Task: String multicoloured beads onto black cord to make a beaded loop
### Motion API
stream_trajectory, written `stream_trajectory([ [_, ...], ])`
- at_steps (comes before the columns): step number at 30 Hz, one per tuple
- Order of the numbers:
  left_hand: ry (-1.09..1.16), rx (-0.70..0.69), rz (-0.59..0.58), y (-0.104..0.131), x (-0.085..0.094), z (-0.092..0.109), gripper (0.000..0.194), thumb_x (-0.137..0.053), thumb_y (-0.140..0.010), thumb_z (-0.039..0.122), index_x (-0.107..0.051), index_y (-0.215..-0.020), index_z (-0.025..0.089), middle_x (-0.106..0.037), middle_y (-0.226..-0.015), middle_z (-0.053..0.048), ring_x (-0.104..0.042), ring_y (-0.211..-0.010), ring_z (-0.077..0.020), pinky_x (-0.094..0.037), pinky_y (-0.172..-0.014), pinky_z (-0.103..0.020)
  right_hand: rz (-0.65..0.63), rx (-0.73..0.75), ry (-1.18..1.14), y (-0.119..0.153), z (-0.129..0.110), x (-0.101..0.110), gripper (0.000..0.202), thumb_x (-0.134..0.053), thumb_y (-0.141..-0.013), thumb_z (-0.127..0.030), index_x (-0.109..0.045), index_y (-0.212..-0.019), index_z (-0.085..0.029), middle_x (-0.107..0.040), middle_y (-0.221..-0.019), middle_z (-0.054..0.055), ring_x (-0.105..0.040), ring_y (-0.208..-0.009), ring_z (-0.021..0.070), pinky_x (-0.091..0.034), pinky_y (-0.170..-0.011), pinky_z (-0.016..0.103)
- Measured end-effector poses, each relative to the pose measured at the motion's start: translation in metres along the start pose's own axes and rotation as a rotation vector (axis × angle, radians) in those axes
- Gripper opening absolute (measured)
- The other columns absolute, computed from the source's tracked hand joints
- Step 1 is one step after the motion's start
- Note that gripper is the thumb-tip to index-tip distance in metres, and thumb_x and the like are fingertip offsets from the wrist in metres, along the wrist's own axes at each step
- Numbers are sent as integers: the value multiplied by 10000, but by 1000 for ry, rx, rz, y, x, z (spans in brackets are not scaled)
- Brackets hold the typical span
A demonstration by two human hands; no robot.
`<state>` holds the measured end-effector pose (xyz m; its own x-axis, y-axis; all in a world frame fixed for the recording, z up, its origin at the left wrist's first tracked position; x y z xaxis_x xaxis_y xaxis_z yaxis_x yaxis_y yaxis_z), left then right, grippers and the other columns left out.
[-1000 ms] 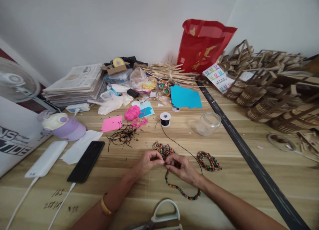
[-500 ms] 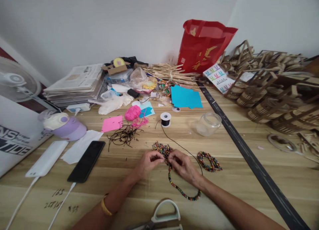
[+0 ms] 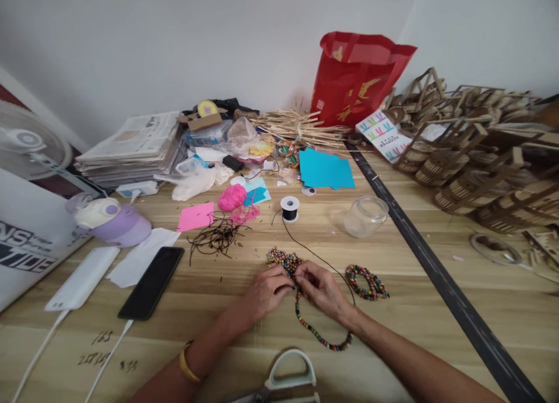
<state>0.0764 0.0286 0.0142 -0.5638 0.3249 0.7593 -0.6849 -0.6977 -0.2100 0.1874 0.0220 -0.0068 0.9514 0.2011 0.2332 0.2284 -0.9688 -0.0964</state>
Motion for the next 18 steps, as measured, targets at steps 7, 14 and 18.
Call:
stream_trajectory([
  [7, -54, -43, -18, 1, -4, 0, 182, -506, -885, 159, -688, -879, 163, -625, -850, -58, -570, -798, -154, -449, -722, -258, -13, -9, -17, -1, 0, -1, 151, -498, -878, -308, -526, -801, -181, -430, -586, -36, -382, -519, 108, -302, -460, 215],
  [14, 6, -3, 17, 0, -1, -3, 135, -556, -844, 134, -689, -826, 154, -637, -814, -57, -575, -760, -153, -445, -693, -252, -27, -24, -30, -1, -2, -1, 183, -500, -874, -331, -521, -773, -178, -436, -577, -39, -389, -511, 107, -304, -467, 218],
  [18, 118, 97, 6, -2, 3, -6, 124, -576, -817, 132, -695, -800, 162, -666, -801, -53, -596, -771, -156, -452, -721, -255, -32, -45, -27, -1, -3, -1, 187, -496, -874, -338, -518, -771, -183, -431, -558, -43, -377, -494, 103, -294, -448, 212],
])
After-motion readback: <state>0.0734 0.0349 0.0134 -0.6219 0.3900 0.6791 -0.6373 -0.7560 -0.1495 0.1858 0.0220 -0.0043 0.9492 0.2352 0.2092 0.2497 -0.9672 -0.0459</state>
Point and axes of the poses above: each hand's wrist, its own y-axis away from the middle knuckle, its own x-axis out of the back of the hand, z = x × y, the point moved 8 cm from there along -y, towards the middle knuckle
